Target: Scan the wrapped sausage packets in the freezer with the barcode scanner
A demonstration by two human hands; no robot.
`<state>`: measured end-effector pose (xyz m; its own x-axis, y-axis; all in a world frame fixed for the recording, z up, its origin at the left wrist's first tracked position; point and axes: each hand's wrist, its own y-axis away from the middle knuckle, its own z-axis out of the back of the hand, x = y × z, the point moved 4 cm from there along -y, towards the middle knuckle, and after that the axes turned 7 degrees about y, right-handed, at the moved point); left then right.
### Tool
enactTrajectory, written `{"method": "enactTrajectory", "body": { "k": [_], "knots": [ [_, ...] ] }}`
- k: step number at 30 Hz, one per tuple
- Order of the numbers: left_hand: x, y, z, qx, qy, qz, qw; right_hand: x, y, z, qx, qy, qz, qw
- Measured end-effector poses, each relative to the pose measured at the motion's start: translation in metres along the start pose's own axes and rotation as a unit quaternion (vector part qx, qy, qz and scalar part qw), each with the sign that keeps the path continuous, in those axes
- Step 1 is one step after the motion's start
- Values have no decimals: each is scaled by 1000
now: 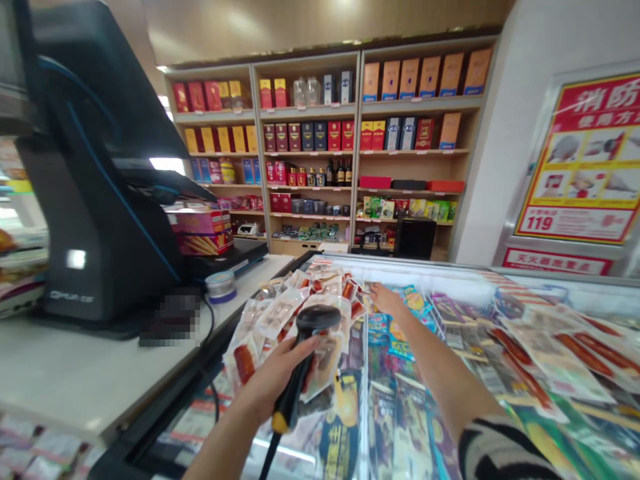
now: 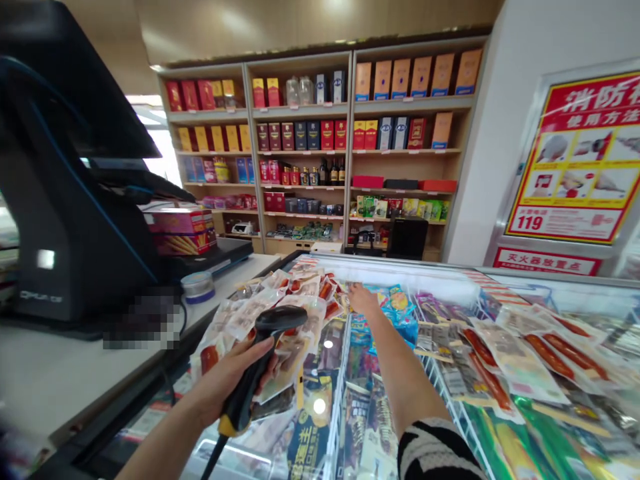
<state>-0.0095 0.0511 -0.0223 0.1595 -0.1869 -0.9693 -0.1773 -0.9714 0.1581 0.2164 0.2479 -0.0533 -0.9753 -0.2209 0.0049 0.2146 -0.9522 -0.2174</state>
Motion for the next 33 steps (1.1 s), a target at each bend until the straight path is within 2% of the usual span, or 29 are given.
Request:
{"method": "enactTrajectory", "body": {
  "k": [7,9,11,13,14,17,20,22,26,28,33],
  "knots": [
    [-1,14,-28,58,8,-34,998,20,101,15,-49,-6,12,999],
    [-3,22,-35,77,9,-46,996,18,125,27,-87,-1,-36,996],
    [-5,30,-39,84,4,-54,995,10,146,40,-125,12,-127,984],
    [-6,36,-41,81,-5,-57,995,6,162,48,-123,26,-189,974],
    [-6,39,-43,77,-7,-57,995,7,167,49,-107,30,-199,974],
    [-6,43,-51,75,-1,-56,996,19,174,48,-53,32,-205,977],
    [-5,46,-59,82,5,-47,996,27,168,46,-34,16,-244,969],
    [-5,47,-63,91,2,-46,995,27,162,45,-29,-3,-259,965],
    [-6,49,-64,101,9,-46,994,14,152,37,-13,-77,-224,971],
    [-7,49,-63,94,18,-43,994,5,154,33,-40,-122,-215,968],
    [-9,50,-68,101,9,-43,994,-15,171,24,-197,-254,-203,925]
  ]
}}
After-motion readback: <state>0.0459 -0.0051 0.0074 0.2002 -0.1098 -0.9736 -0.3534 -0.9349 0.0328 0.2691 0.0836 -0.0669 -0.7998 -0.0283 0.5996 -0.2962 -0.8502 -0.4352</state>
